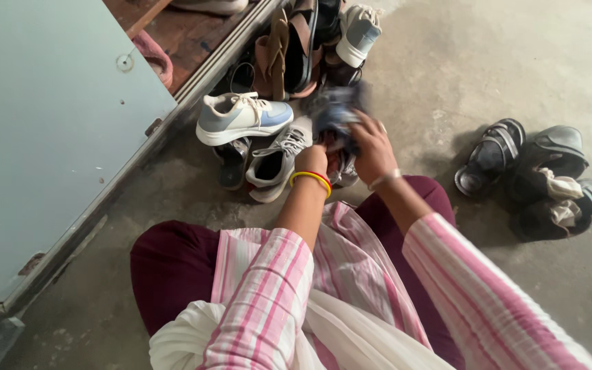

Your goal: The person sits on the floor and wipes a pair of white sneakers with a cloth. They hold one shoe in their left hand and scrub the surface with the cloth in their right hand, then switch to the other shoe and continue wiping.

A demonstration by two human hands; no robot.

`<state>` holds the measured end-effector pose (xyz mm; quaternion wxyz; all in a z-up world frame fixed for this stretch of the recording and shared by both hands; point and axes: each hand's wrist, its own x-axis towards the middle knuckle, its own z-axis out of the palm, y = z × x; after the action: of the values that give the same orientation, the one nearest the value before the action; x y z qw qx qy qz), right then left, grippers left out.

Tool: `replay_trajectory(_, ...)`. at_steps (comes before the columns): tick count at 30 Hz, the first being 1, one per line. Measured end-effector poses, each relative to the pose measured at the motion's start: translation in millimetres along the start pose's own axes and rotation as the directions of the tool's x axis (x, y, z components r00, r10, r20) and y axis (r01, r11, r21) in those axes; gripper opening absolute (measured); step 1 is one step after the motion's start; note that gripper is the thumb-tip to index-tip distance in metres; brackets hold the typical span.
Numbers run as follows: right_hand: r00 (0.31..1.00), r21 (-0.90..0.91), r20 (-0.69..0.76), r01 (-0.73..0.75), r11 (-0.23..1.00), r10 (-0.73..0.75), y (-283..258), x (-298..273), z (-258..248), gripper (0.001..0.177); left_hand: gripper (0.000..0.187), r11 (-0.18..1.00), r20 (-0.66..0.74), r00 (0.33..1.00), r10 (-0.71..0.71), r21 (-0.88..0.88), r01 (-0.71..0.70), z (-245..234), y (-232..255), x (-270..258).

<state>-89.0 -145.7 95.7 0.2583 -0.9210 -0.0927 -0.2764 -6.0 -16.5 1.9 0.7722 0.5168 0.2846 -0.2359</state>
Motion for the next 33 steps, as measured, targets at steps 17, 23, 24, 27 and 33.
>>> replay_trajectory(17, 0.382, -0.282, 0.855, -0.223, 0.933, 0.349, 10.4, -64.7, 59.3, 0.051, 0.028, 0.994, -0.069, 0.994, -0.085, 0.066, 0.09, -52.0, 11.2, 66.8)
replay_trajectory(23, 0.938, -0.08, -0.163, -0.322, 0.943, 0.306, 98.3, -32.6, 19.8, 0.018, 0.034, 0.966, 0.127, 0.986, -0.107, -0.22, 0.134, -90.6, -3.1, 112.0)
replay_trajectory(24, 0.861, -0.048, -0.4, -0.363, 0.931, 0.315, 116.4, -20.8, 8.6, 0.027, 0.036, 0.953, 0.161, 0.981, -0.104, -0.265, 0.145, -94.2, -11.7, 112.6)
replay_trajectory(27, 0.678, -0.103, -0.668, -0.494, 0.864, 0.307, 131.3, -15.2, 12.4, 0.064, 0.034, 0.911, 0.129, 0.972, -0.197, -0.342, 0.23, -94.6, -13.7, 110.9)
replay_trajectory(33, 0.556, -0.222, 0.764, -0.248, 0.943, 0.326, 52.0, -103.4, 137.5, 0.043, 0.047, 0.857, 0.146, 0.943, -0.299, -0.392, 0.333, -106.6, -1.2, 92.5)
